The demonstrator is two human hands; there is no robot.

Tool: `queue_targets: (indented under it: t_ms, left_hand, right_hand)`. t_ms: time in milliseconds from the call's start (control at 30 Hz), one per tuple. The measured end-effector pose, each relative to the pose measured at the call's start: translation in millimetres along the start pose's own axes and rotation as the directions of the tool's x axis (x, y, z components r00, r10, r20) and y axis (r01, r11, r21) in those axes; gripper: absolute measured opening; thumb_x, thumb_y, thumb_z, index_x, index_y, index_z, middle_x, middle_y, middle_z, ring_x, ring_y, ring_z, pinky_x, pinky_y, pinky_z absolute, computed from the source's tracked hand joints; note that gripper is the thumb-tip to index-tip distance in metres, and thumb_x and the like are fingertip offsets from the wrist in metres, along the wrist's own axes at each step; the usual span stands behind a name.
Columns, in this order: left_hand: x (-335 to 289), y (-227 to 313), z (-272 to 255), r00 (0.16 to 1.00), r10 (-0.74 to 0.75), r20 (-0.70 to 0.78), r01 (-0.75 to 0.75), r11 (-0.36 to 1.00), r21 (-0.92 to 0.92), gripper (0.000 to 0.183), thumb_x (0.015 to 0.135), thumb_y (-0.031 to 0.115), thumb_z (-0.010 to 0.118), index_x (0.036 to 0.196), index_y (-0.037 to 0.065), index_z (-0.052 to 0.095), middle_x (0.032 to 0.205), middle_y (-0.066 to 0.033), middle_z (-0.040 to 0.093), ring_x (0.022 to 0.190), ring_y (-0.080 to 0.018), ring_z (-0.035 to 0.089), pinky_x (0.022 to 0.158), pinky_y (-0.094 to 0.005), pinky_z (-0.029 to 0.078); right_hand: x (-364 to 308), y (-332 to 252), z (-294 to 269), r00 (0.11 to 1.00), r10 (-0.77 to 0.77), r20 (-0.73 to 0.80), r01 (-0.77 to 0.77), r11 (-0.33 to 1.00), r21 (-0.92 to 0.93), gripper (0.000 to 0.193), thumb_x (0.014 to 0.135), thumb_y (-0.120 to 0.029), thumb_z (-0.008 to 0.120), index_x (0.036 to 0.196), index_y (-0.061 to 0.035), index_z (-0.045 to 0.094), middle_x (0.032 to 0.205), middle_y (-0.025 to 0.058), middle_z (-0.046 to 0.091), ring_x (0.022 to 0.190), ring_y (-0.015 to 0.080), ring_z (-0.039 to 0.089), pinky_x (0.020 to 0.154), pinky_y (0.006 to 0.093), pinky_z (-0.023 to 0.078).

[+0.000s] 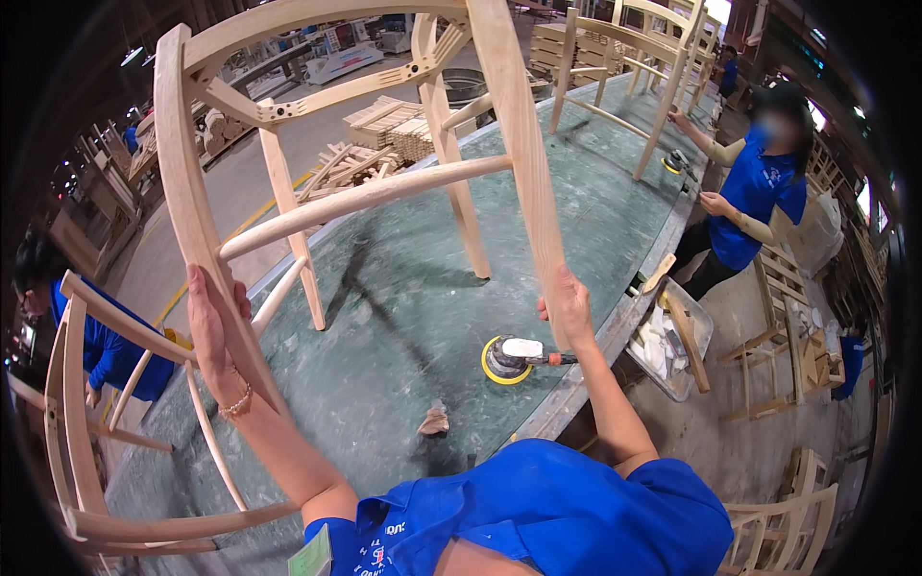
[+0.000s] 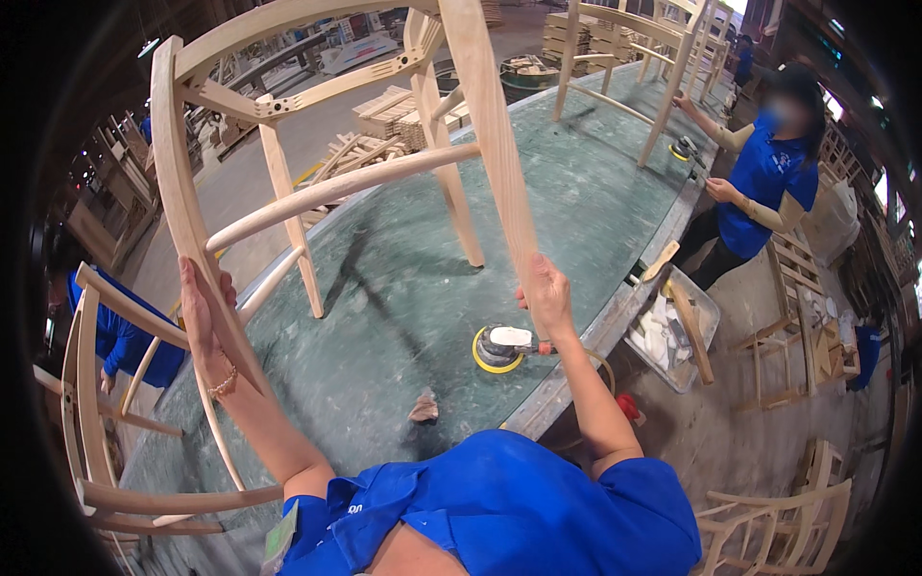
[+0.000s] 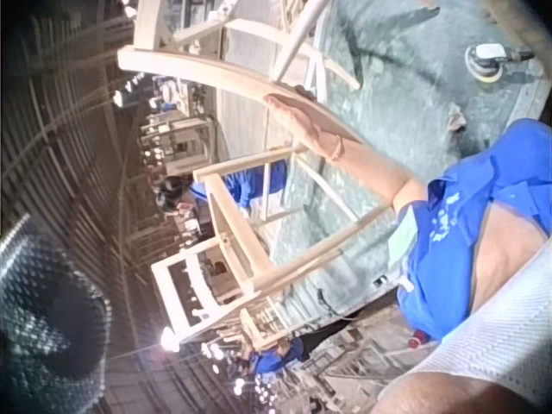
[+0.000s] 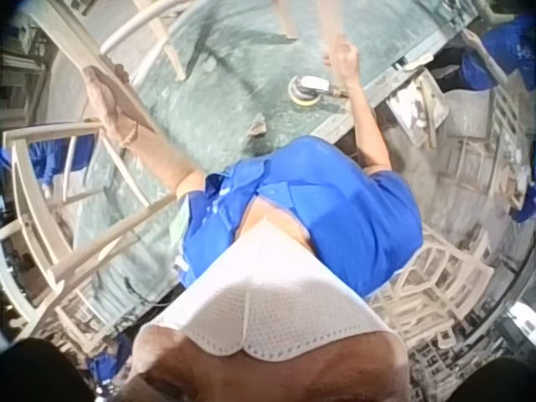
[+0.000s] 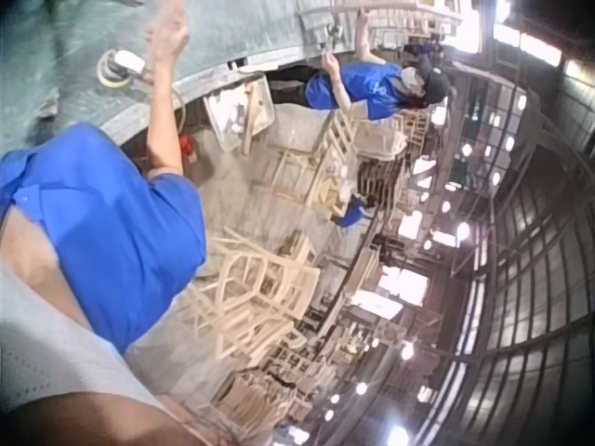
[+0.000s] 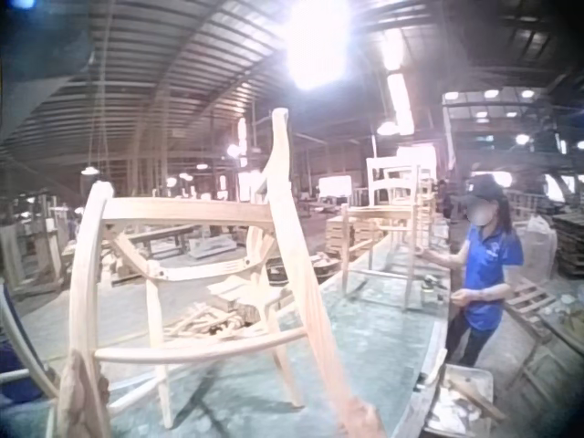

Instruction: The person sands the legs and rails of a wooden chair frame using a handheld orbital sander, then wipes the surface with a cloth. The chair is repositioned multiple times to access different sides.

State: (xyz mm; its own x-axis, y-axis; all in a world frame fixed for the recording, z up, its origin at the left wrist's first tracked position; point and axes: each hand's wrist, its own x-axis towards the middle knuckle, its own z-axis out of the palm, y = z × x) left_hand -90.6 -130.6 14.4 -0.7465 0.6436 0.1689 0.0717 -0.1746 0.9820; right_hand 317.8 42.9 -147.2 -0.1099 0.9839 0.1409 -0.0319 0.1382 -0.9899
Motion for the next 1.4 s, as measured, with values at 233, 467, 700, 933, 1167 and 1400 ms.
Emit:
queue_targets:
  t_ms: [233, 467, 700, 933, 1167, 1400]
  left_hand:
    - [2, 7, 9, 0.998, -0.039, -0.044, 0.039, 0.999, -0.001, 0.054, 0.091, 0.064, 0.047, 0.102, 0.012, 0.054, 0.067, -0.002, 0.055, 0.055, -0.009, 0.05, 0.047, -0.022, 0.038]
    - [10, 6, 9, 1.0, 0.01, -0.013, -0.01, 1.0, 0.029, 0.057, 0.092, 0.064, 0.047, 0.095, 0.007, 0.055, 0.065, -0.0046, 0.057, 0.052, -0.0119, 0.054, 0.046, -0.0241, 0.043]
    - [21, 1, 9, 1.0, 0.005, -0.008, -0.005, 1.0, -0.002, 0.056, 0.095, 0.059, 0.046, 0.101, 0.004, 0.052, 0.066, -0.0061, 0.056, 0.053, -0.0113, 0.053, 0.046, -0.0237, 0.043]
    - [22, 4, 6, 0.999, 0.025, 0.043, -0.025, 1.0, -0.016, 0.055, 0.095, 0.058, 0.045, 0.102, 0.004, 0.052, 0.068, -0.0071, 0.056, 0.055, -0.0117, 0.054, 0.049, -0.0229, 0.046]
    - [13, 5, 4, 1.0, 0.015, 0.012, -0.015, 1.0, -0.013, 0.054, 0.095, 0.059, 0.045, 0.1, 0.006, 0.052, 0.067, -0.0054, 0.055, 0.054, -0.0109, 0.053, 0.048, -0.0238, 0.044]
    - [-7, -3, -19, 0.995, 0.073, 0.061, -0.07, 0.996, -0.054, 0.05, 0.098, 0.054, 0.042, 0.099, 0.006, 0.052, 0.065, -0.0053, 0.055, 0.052, -0.0121, 0.05, 0.047, -0.0257, 0.041]
  right_hand:
    - [5, -4, 2, 1.0, 0.012, 0.008, -0.012, 1.0, -0.011, 0.069, 0.093, -0.063, 0.044, 0.105, 0.0028, 0.06, 0.061, 0.0066, 0.057, 0.05, 0.0115, 0.055, 0.045, 0.0254, 0.046]
    - [11, -4, 2, 1.0, 0.01, 0.01, -0.01, 1.0, -0.025, 0.069, 0.092, -0.064, 0.044, 0.104, 0.0028, 0.06, 0.062, 0.0074, 0.058, 0.049, 0.0121, 0.055, 0.045, 0.0259, 0.045]
    - [17, 2, 3, 0.999, 0.045, -0.017, -0.045, 0.999, 0.0, 0.068, 0.093, -0.063, 0.043, 0.104, 0.0024, 0.058, 0.061, 0.0076, 0.057, 0.047, 0.0127, 0.054, 0.044, 0.0264, 0.044]
    - [19, -4, 4, 1.0, 0.025, 0.01, -0.025, 0.999, -0.041, 0.069, 0.092, -0.066, 0.041, 0.1, 0.0008, 0.057, 0.062, 0.0075, 0.057, 0.048, 0.0132, 0.054, 0.045, 0.0262, 0.044]
    - [9, 1, 3, 0.999, -0.007, 0.04, 0.011, 0.992, -0.122, 0.057, 0.095, -0.056, 0.046, 0.104, -0.0003, 0.052, 0.065, 0.0054, 0.055, 0.05, 0.0112, 0.053, 0.046, 0.0249, 0.043]
    - [-43, 22, -6, 0.995, 0.078, 0.065, -0.085, 0.989, 0.12, 0.057, 0.097, -0.057, 0.04, 0.109, -0.0024, 0.051, 0.068, 0.0052, 0.055, 0.055, 0.0116, 0.053, 0.048, 0.0261, 0.045]
